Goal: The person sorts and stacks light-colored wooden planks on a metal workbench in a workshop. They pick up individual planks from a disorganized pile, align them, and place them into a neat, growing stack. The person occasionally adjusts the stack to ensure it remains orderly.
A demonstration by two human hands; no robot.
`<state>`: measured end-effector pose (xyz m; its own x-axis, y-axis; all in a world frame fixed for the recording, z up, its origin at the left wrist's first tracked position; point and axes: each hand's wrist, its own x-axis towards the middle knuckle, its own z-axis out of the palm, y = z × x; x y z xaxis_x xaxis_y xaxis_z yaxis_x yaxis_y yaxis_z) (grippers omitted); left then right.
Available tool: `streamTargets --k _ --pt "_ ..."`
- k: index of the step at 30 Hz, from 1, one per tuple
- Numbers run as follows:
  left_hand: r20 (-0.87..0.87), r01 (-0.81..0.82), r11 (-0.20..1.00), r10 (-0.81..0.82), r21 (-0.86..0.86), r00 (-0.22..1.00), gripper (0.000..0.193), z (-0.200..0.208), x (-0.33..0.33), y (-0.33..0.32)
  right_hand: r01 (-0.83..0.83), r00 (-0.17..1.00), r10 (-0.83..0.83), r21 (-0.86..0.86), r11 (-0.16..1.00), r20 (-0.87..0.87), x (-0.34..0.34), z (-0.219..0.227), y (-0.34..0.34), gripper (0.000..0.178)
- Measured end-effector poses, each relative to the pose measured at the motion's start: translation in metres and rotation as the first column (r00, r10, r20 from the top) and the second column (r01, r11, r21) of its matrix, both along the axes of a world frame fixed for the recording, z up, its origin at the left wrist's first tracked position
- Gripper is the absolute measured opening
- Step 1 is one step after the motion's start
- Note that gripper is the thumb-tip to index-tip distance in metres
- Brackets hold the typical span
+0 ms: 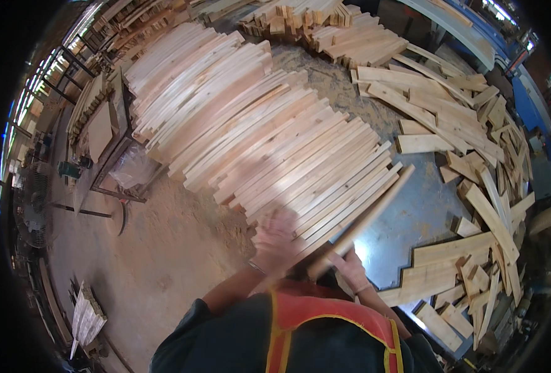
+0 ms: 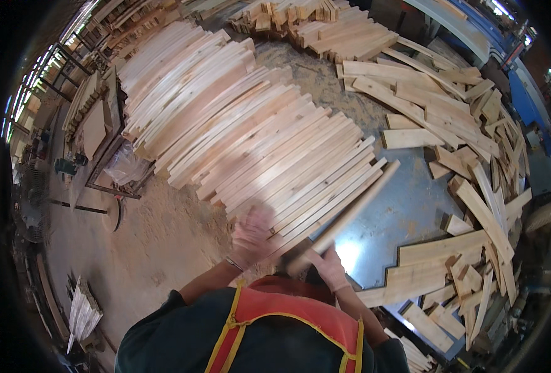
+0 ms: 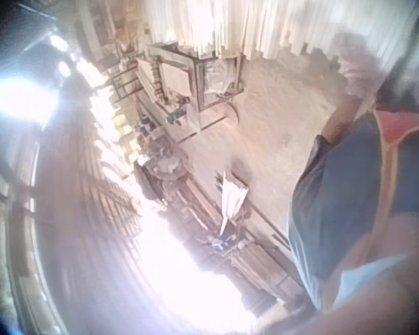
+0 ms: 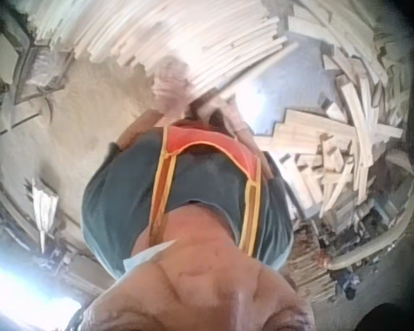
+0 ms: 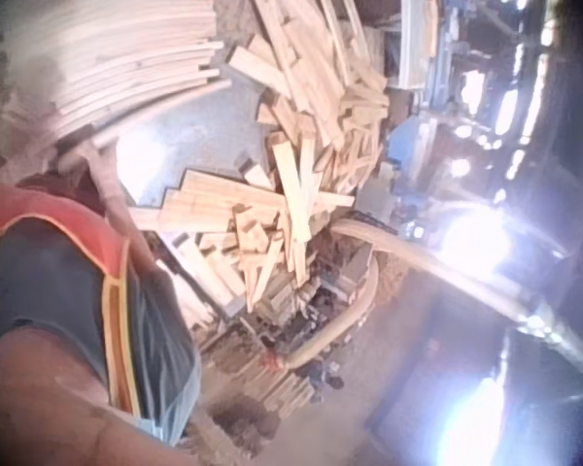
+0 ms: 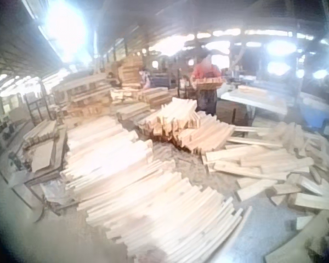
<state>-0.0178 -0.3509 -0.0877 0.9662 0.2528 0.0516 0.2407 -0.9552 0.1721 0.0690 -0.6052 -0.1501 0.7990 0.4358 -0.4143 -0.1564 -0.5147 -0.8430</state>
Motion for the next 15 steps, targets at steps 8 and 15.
streamTargets --k 8,15 --pt "-0.438 -0.175 -0.402 0.804 -0.899 0.401 0.051 -0.05 -0.044 0.094 0.469 0.841 -0.277 0.373 0.8 -0.464 0.047 -0.002 0.001 0.055" --pt "-0.392 -0.32 -0.316 0.198 -0.893 0.899 0.039 -0.049 -0.077 0.009 0.518 0.855 -0.467 0.393 0.759 -0.225 0.101 0.013 -0.015 0.059"
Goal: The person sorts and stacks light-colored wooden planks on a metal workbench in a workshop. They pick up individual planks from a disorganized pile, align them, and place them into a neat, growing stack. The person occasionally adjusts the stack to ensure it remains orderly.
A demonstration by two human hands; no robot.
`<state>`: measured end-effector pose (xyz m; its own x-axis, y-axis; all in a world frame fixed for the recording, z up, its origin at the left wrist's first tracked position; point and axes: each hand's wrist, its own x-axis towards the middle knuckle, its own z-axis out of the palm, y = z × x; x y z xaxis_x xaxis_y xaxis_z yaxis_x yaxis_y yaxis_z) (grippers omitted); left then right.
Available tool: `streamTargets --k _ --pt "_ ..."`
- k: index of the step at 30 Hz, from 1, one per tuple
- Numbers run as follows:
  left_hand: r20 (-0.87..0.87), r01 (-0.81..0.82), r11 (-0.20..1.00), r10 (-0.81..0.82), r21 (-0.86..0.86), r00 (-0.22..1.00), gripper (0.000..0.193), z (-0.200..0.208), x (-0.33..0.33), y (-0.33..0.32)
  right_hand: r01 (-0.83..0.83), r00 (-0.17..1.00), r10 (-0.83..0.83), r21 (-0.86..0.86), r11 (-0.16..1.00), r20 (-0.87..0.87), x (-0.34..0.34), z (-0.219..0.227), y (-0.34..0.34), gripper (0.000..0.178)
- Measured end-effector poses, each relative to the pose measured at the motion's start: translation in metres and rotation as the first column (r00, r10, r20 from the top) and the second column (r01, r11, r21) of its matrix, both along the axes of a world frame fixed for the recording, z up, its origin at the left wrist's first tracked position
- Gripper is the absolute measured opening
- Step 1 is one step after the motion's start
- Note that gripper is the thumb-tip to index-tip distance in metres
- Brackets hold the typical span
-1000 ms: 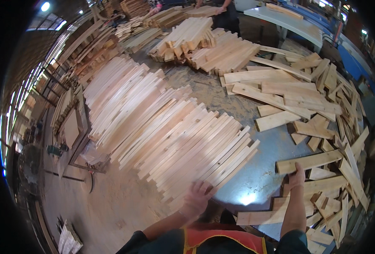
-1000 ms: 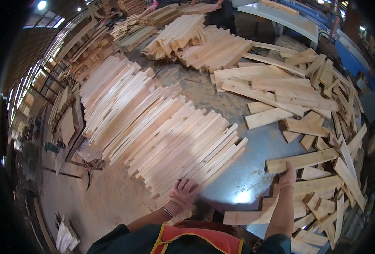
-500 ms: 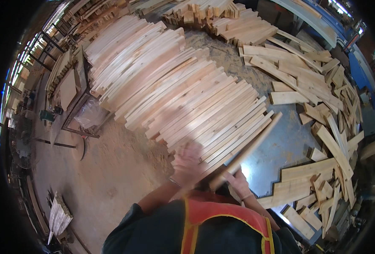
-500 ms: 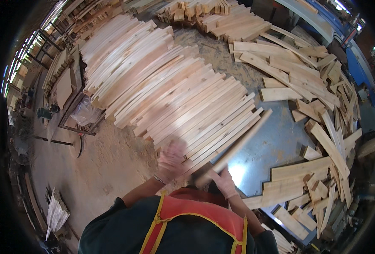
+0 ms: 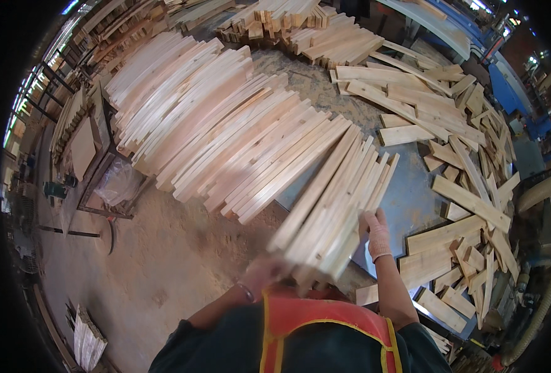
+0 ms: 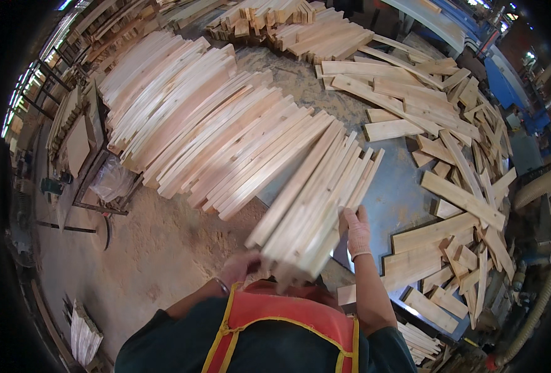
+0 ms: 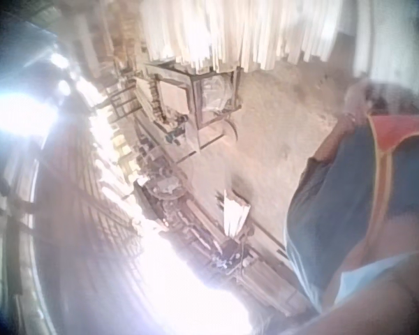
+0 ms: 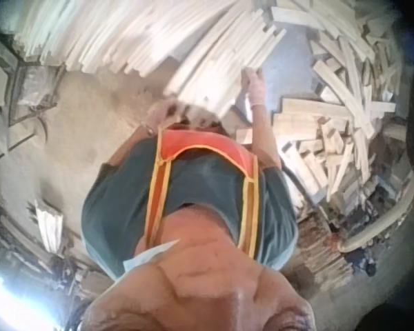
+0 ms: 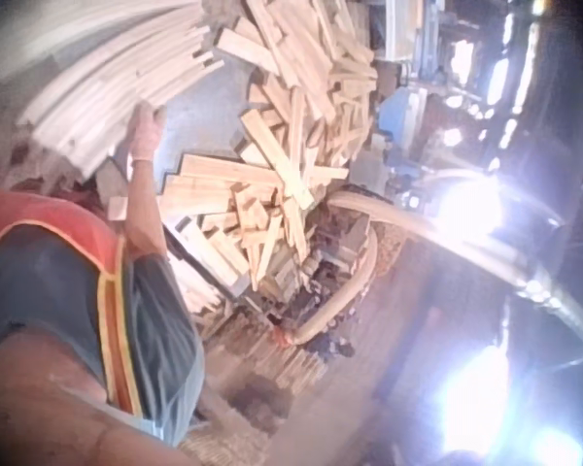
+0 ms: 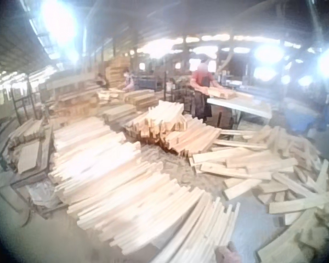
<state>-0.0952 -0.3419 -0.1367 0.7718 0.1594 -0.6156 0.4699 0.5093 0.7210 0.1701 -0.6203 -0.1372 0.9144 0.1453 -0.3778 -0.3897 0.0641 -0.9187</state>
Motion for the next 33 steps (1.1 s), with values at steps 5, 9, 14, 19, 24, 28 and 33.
streamTargets --k 5,9,14,19,24,28,33 --pt "-0.182 0.499 0.281 -0.699 0.82 0.692 0.038 0.103 0.076 0.016 -0.107 0.994 0.107 -0.032 0.994 -0.008 0.006 0.031 -0.018 0.061" --pt "-0.345 0.516 0.522 -0.393 0.679 0.852 0.051 0.116 0.193 0.019 -0.138 0.99 0.138 -0.123 0.983 -0.009 0.029 0.022 -0.024 0.06" --pt "-0.425 0.538 0.279 -0.375 0.796 0.824 0.099 0.021 0.263 -0.028 -0.334 0.943 0.31 -0.307 0.891 -0.125 0.054 0.029 -0.019 0.067" --pt "-0.362 0.525 0.369 -0.425 0.767 0.829 0.098 0.085 0.264 -0.058 -0.126 0.963 0.115 -0.029 0.992 -0.246 0.063 0.007 -0.047 0.065" --pt "-0.162 0.352 0.414 -0.428 0.84 0.889 0.103 0.211 0.275 -0.068 -0.046 0.988 0.05 -0.028 0.999 0.147 0.073 0.125 -0.058 0.059" --pt "0.223 -0.085 0.337 -0.396 0.938 0.891 0.101 0.293 0.283 -0.071 0.096 0.803 -0.109 0.054 0.994 0.585 0.079 0.24 -0.062 0.07" --pt "0.53 -0.321 0.465 -0.443 0.825 0.723 0.098 0.292 0.289 -0.048 0.113 0.722 0.023 -0.15 0.982 0.692 0.081 0.252 -0.09 0.059"
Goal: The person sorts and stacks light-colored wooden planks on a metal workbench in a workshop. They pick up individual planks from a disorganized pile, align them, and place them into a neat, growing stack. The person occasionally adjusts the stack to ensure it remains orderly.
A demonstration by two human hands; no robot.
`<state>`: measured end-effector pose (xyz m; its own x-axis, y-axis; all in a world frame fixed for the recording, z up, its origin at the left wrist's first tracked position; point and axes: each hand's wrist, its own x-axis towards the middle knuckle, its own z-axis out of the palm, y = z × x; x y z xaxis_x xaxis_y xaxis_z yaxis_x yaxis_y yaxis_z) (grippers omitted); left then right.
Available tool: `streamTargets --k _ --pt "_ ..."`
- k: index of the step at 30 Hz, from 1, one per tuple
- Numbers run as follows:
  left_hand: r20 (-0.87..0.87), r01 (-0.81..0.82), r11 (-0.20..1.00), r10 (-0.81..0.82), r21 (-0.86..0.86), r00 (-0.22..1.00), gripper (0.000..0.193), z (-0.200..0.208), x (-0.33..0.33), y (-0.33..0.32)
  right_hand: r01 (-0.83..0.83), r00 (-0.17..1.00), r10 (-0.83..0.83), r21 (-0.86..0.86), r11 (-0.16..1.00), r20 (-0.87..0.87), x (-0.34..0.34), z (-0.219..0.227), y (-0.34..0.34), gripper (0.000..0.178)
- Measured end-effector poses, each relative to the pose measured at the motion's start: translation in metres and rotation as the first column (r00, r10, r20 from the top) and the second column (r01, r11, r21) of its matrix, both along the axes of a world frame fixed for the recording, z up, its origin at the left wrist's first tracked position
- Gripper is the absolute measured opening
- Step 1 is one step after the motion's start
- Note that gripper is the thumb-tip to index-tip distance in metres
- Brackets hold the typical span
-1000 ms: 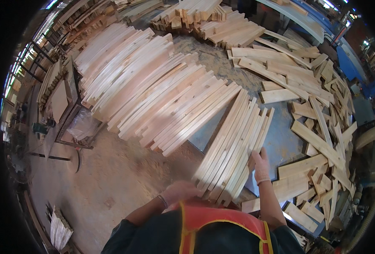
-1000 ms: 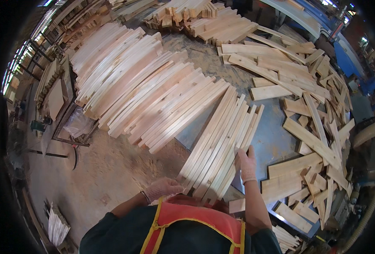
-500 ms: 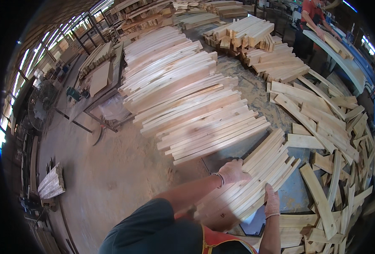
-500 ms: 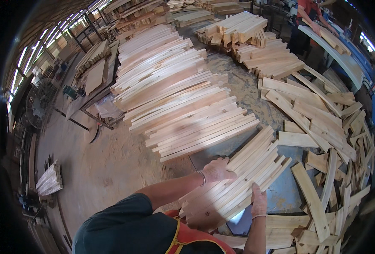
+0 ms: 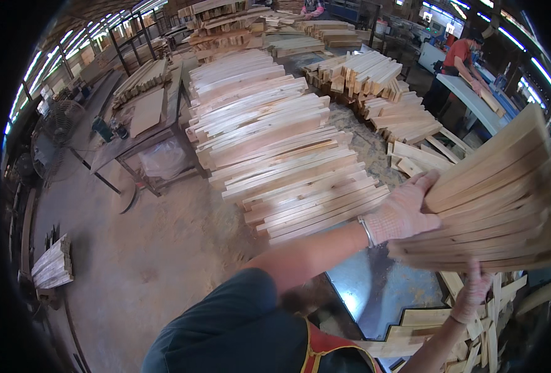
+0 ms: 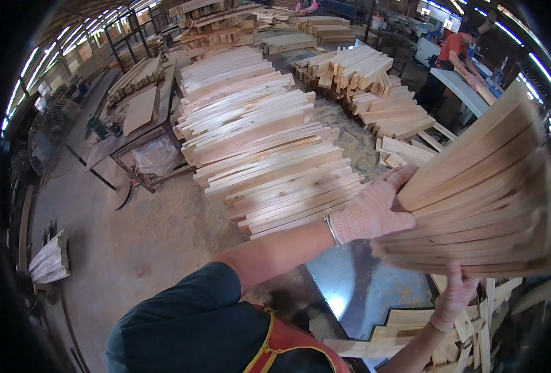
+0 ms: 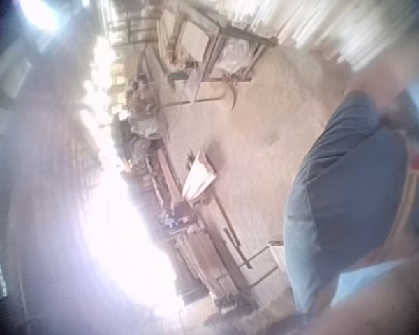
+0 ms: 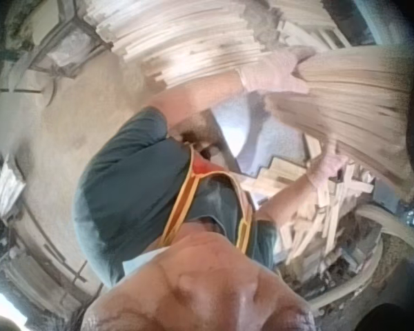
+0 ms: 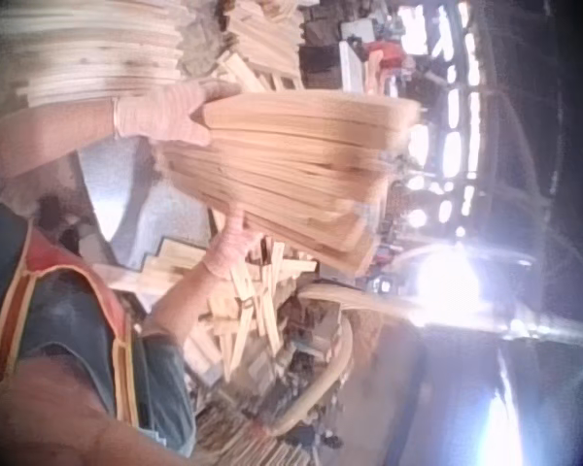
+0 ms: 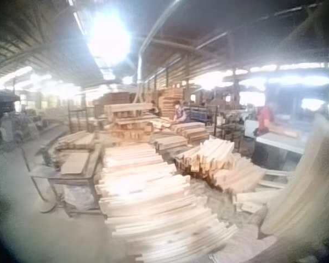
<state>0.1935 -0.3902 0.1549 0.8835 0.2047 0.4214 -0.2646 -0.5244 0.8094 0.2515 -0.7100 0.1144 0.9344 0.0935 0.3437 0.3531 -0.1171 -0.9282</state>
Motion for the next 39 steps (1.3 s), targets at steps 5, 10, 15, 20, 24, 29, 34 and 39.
streamTargets --k 5,10,15,20,24,29,34,39 --pt "-0.436 0.172 0.945 -0.036 0.278 0.899 0.086 -0.106 -0.033 0.057 -0.101 0.963 0.18 -0.354 0.93 0.2 -0.075 -0.073 0.056 0.061" --pt "-0.684 0.324 0.842 0.071 0.431 0.726 0.04 -0.186 -0.064 0.106 -0.245 0.939 0.338 -0.58 0.777 0.057 -0.14 -0.151 0.086 0.077" --pt "-0.463 0.399 0.301 0.18 0.866 0.868 0.044 -0.242 -0.071 0.129 -0.28 0.944 0.048 -0.717 0.638 -0.326 -0.151 -0.248 0.118 0.075" --pt "-0.384 0.302 0.441 0.106 0.845 0.917 0.042 -0.241 -0.089 0.142 -0.405 0.828 0.15 -0.392 0.826 -0.54 -0.13 -0.277 0.094 0.053" --pt "-0.242 -0.007 0.766 0.212 0.643 0.947 0.039 -0.212 -0.153 0.139 -0.251 0.666 0.307 0.184 0.951 -0.68 -0.13 -0.216 0.107 0.056" --pt "-0.312 -0.001 0.713 0.308 0.701 0.899 0.043 -0.207 -0.216 0.081 -0.434 0.567 0.416 0.172 0.885 -0.711 -0.104 -0.218 0.097 0.061" --pt "-0.268 0.041 0.776 0.167 0.629 0.949 0.043 -0.222 -0.177 0.028 -0.205 0.977 0.114 -0.639 0.742 -0.181 0.067 -0.174 0.118 0.052" --pt "-0.309 0.051 0.691 0.255 0.721 0.916 0.032 -0.241 -0.146 0.024 -0.182 0.983 0.117 -0.792 0.583 -0.14 0.184 -0.2 0.162 0.057"
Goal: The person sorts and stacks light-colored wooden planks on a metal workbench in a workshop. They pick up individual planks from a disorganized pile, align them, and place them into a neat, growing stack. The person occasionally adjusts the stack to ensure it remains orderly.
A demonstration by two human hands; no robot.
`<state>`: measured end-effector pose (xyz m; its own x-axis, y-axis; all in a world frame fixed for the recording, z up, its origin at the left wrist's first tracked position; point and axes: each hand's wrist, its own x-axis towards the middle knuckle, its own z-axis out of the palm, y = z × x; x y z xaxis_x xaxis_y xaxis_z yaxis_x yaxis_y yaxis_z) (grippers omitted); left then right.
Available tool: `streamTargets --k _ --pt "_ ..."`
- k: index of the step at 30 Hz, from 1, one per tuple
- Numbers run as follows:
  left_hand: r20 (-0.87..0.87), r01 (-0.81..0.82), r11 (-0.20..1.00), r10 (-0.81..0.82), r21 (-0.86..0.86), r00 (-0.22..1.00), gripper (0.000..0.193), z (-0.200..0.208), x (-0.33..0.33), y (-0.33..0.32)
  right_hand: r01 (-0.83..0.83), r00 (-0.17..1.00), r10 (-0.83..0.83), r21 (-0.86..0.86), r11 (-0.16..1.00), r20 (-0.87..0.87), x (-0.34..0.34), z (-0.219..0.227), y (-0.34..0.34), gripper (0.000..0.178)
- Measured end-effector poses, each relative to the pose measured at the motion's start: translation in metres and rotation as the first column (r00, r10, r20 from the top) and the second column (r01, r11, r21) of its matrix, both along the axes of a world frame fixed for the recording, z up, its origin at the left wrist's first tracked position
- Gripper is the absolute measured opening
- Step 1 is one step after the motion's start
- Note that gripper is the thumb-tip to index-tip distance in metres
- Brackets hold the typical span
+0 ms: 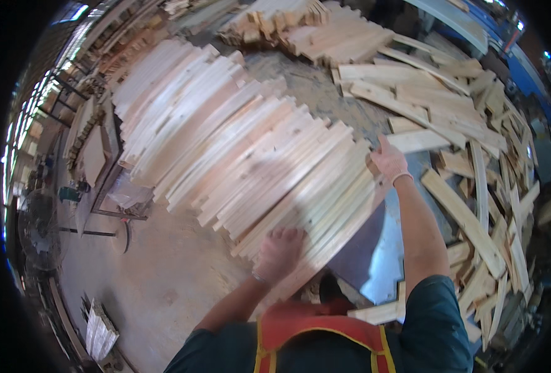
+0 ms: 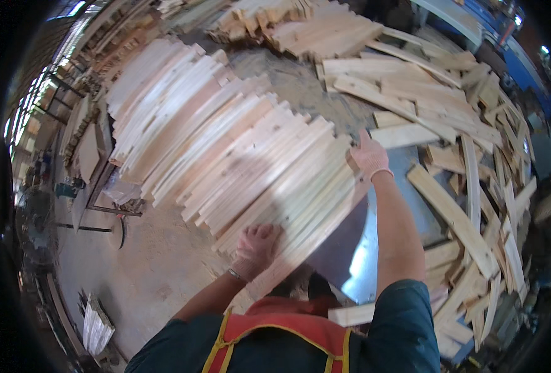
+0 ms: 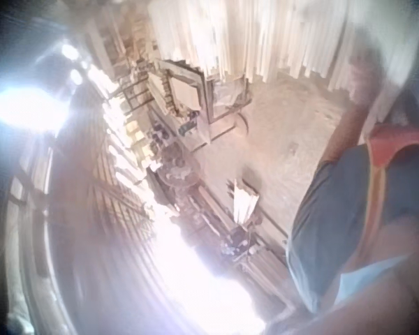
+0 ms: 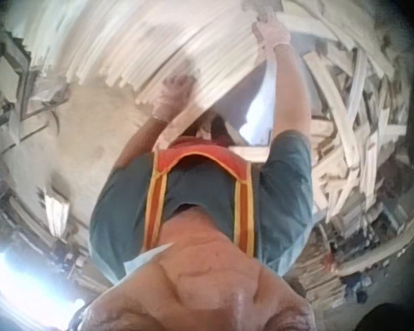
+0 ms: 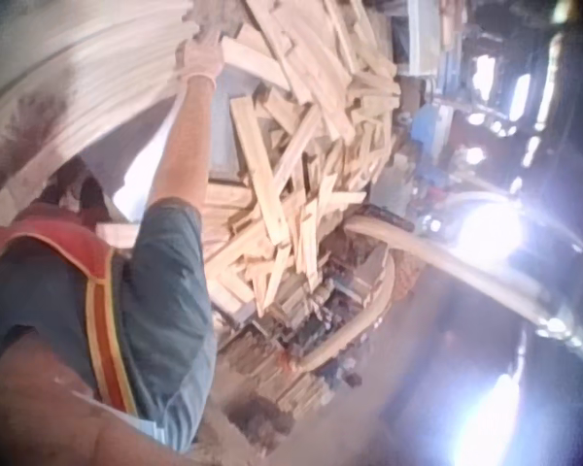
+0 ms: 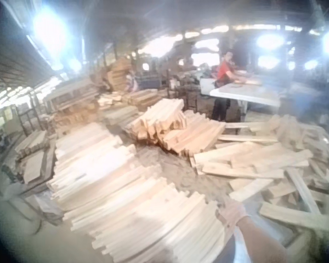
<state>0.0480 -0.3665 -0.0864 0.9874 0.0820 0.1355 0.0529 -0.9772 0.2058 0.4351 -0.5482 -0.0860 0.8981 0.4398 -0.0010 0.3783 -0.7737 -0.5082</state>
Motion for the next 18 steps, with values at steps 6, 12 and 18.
streamTargets --k 6,12,18 --pt "-0.427 -0.168 0.986 0.155 0.007 0.891 0.036 0.019 0.045 -0.007 -0.291 0.921 0.339 0.24 0.926 -0.192 -0.042 0.078 0.006 0.062" --pt "-0.283 -0.16 0.986 0.138 -0.056 0.949 0.042 0.019 0.086 -0.013 -0.12 0.966 0.206 0.436 0.892 -0.155 -0.031 0.039 -0.033 0.059" --pt "-0.198 -0.04 0.998 0.031 -0.041 0.98 0.042 0.001 0.073 -0.009 -0.101 0.993 0.104 0.068 0.993 -0.046 0.012 -0.003 -0.015 0.049"
